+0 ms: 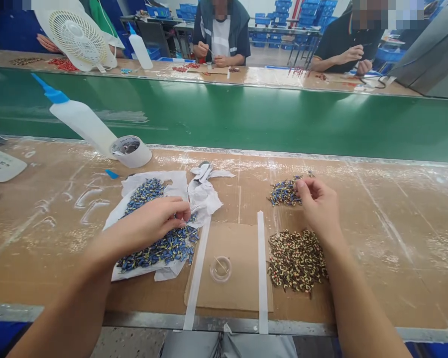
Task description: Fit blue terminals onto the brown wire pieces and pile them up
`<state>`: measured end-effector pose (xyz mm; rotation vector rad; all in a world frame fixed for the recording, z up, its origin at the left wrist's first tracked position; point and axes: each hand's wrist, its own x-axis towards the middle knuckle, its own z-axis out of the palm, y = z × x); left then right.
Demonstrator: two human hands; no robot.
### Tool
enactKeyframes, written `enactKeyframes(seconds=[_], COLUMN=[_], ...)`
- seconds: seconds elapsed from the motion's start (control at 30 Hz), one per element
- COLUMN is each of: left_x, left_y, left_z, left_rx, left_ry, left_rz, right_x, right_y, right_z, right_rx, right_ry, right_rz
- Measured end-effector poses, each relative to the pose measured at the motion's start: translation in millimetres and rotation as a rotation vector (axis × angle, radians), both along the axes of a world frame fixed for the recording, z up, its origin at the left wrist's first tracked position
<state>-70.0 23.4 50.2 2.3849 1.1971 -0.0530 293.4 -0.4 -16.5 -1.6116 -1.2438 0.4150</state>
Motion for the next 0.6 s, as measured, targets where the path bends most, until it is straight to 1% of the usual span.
enactKeyframes(seconds=[0.07,0.17,0.27,0.33,0.47,0.6], left_x=[5,15,22,23,19,13], left_y=[-6,-16,-21,-21,-16,-9], left_z=[-2.6,-9.5,-14.0,-13.6,-7.9,-2.8], left_rx=[-0.013,0.021,0.061,0.062,0.023,0.034], left_ry=[0.024,0.073,0.086,0.061,-0.015,-0.046], left_rz=[-0.062,-0.136,-0.161,-0.172,-0.147,-0.049], right_x=[-2,-4,-8,-11,-17,-29], right_y=[0,-1,-2,-2,-6,-12], right_z=[-1.0,-1.9,-1.2,0.0,3.5,8.3], right_rx=[0.003,-0.011,-0.024,-0.025,-0.026,-0.08], right_ry=[0.006,0.013,0.001,0.0,0.0,-0.091], right_rz=[0.018,0.037,0.035,0.029,0.049,0.118])
